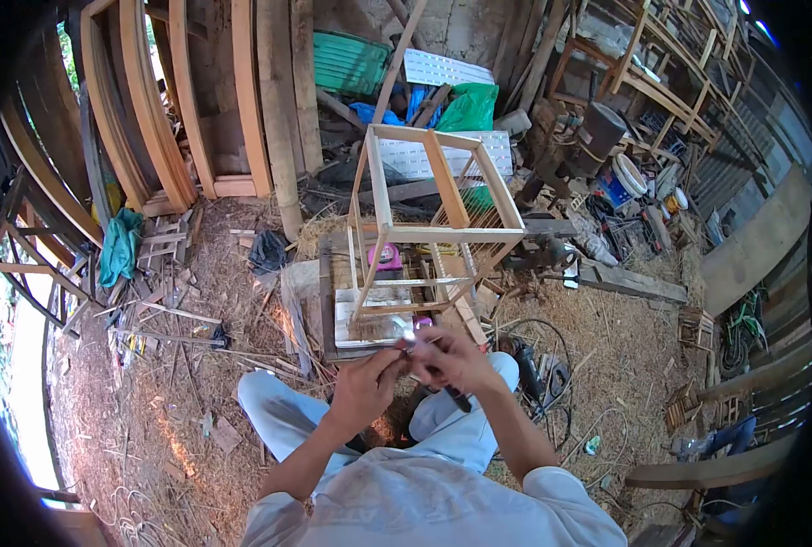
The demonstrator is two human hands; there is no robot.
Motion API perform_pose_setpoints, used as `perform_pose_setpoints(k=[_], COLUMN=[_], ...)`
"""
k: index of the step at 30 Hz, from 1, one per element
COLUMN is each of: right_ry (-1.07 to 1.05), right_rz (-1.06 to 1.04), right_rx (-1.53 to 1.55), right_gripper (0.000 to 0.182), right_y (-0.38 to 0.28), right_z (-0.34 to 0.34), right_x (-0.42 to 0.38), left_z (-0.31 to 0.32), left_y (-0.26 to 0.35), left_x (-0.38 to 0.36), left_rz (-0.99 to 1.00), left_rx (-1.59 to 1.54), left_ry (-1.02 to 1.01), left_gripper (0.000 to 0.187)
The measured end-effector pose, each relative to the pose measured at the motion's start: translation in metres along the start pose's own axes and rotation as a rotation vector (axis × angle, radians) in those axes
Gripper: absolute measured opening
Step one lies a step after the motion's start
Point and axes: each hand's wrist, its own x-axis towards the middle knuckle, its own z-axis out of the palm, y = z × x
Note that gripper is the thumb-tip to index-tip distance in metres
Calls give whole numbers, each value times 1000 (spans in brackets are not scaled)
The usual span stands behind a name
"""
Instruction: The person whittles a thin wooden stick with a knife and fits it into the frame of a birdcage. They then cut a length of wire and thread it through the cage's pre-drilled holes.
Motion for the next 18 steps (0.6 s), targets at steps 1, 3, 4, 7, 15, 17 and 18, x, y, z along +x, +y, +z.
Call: perform_pose_setpoints(k=[1,3,4,7,15,17,18], right_ry=[58,60,73,4,-4,-16,31], right_rz=[15,41,61,33,123,138,144], right_rx=[29,44,57,137,41,18,32], right_gripper=[23,22,21,27,26,26,26], right_y=[0,-14,-18,-18,-22,-24,-25], right_z=[-10,-27,-31,-12,-10,-10,-11], right_x=[0,-8,-11,-13,-15,-16,-16], left_z=[-2,-4,-4,-3,-2,-3,-3], left_y=[0,-2,-3,-1,9,9,8], left_x=[0,-3,-5,-4,0,-3,-4], left_rz=[-34,-72,-99,-138,-108,-136,-135], left_rx=[-67,-132,-189,-187,-224,-275,-275], left_ry=[-2,-4,-26,-83,-97,-112,-113], left_gripper=[7,7,8,8,12,12,12])
